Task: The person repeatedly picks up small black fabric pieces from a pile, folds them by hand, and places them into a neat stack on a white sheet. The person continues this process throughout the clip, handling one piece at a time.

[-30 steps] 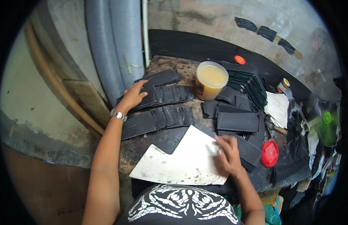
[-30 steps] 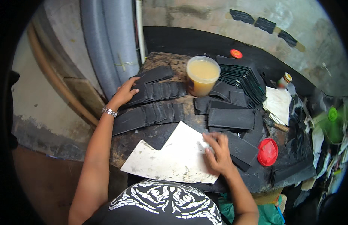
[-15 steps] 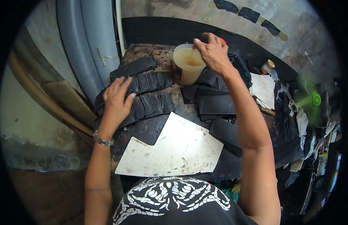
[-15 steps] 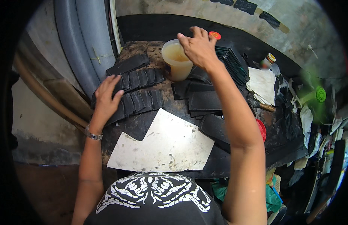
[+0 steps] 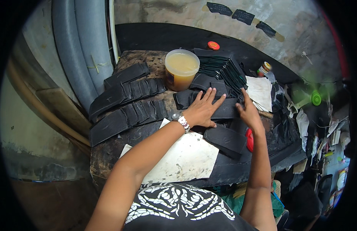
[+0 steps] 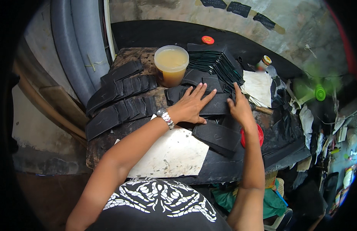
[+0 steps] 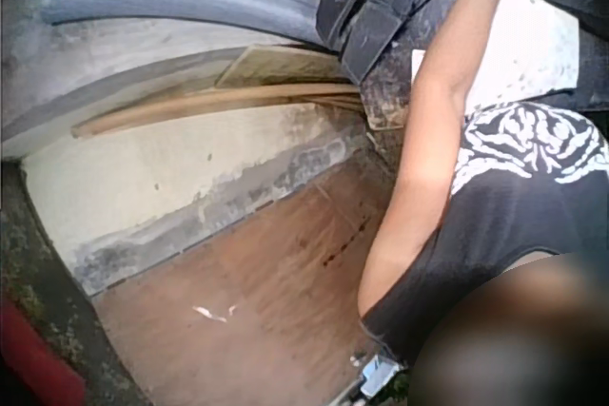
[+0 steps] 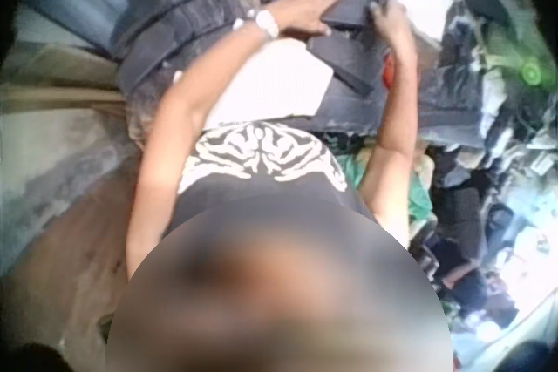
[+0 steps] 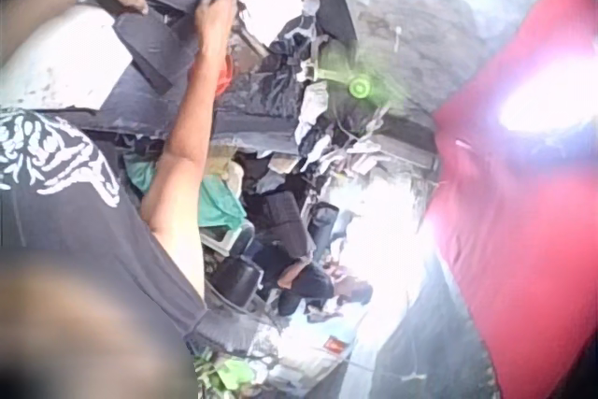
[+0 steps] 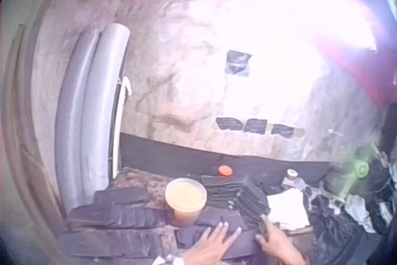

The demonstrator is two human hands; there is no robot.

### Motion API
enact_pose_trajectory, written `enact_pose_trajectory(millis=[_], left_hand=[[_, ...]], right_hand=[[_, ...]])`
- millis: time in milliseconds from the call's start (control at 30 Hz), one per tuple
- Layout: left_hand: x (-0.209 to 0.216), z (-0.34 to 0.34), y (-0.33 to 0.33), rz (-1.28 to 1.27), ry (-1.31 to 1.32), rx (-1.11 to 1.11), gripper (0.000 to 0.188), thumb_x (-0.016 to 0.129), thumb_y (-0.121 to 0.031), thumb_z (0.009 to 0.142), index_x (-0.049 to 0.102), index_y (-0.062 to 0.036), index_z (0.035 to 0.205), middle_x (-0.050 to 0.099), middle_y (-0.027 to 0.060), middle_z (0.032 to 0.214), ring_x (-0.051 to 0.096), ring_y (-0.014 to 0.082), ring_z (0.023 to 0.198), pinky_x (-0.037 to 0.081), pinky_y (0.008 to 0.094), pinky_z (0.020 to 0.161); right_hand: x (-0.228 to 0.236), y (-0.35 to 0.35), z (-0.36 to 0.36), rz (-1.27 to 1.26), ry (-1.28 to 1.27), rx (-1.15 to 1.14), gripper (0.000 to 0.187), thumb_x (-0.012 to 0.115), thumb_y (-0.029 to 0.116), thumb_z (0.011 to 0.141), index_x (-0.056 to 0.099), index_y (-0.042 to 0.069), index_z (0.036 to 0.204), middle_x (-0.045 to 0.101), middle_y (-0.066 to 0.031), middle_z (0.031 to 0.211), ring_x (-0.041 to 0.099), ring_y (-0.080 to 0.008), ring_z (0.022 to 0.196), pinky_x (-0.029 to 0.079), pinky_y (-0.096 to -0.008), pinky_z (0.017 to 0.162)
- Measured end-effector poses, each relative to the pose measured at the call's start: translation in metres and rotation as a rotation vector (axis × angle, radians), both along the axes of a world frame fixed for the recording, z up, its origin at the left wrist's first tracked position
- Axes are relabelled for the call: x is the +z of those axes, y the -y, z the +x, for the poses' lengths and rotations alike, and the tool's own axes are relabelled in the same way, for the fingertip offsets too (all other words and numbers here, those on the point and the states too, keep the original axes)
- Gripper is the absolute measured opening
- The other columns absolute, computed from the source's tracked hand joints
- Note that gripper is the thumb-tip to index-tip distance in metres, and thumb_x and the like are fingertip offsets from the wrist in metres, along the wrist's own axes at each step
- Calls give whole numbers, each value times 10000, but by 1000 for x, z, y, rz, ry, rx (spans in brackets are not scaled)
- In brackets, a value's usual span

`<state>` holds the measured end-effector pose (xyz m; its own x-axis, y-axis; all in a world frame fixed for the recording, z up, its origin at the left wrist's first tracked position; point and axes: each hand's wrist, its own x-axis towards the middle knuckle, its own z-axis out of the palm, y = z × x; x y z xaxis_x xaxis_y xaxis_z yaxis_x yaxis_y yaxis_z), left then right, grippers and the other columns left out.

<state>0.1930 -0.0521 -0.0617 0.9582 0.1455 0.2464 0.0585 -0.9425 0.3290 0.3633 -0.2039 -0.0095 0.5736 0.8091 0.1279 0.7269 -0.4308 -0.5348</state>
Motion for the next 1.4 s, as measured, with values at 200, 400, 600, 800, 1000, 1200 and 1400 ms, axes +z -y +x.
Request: enact_pose_trajectory(millis=[200,400,600,800,1000,1200,1400], left_hand=[[-20,17,-5,-23,27,27,1327,907,-371,653,58,-167,1653,446,289,1398,419,425,1379,299,618,1139],[-2,6,0,-10,481,53,1306,901,-292,615,119,-160,1652,504,187,1236,506,376,1206,340,565,1097],[77,-59,10,68,374,84,1231,876,-190,603,215,-179,1641,540,175,1155,544,349,1086,398,470,977],[114,-183,40,63,-123,189,1100,868,-302,699,285,-168,1622,570,175,1129,563,328,1049,398,434,899],[59,-229,49,23,-274,296,1094,864,-394,703,306,-156,1614,578,163,1130,562,322,1036,396,441,894],[39,-240,55,-32,-320,345,1104,863,-441,681,333,-101,1588,570,200,1254,557,343,1120,388,463,977],[39,-228,59,-63,-129,303,1123,864,-450,669,328,-40,1567,504,228,1405,498,358,1305,359,475,1067]], right_hand=[[-37,1,-7,373,-188,150,983,746,-46,807,224,121,1623,296,-179,1650,292,-299,1527,281,-422,1220],[8,-13,-35,487,-283,277,968,707,-19,829,174,90,1630,208,-122,1684,320,-285,1465,246,-404,1224],[61,-3,-78,621,-517,382,1000,722,22,842,123,110,1638,178,-127,1678,442,-272,1381,427,-391,1126],[27,7,-140,380,-943,463,1043,712,-1,882,19,150,1646,247,-211,1606,551,-199,1112,507,-321,948],[-48,9,-193,184,-668,466,950,695,126,956,52,157,1653,623,-198,1161,617,-215,925,514,-325,833],[-64,19,-199,263,-518,401,837,659,223,976,166,90,1639,639,-205,1226,629,-228,968,514,-357,880],[-71,20,-195,436,-642,513,890,628,386,991,101,104,1651,522,-212,1429,499,-286,1324,355,-440,1131]])
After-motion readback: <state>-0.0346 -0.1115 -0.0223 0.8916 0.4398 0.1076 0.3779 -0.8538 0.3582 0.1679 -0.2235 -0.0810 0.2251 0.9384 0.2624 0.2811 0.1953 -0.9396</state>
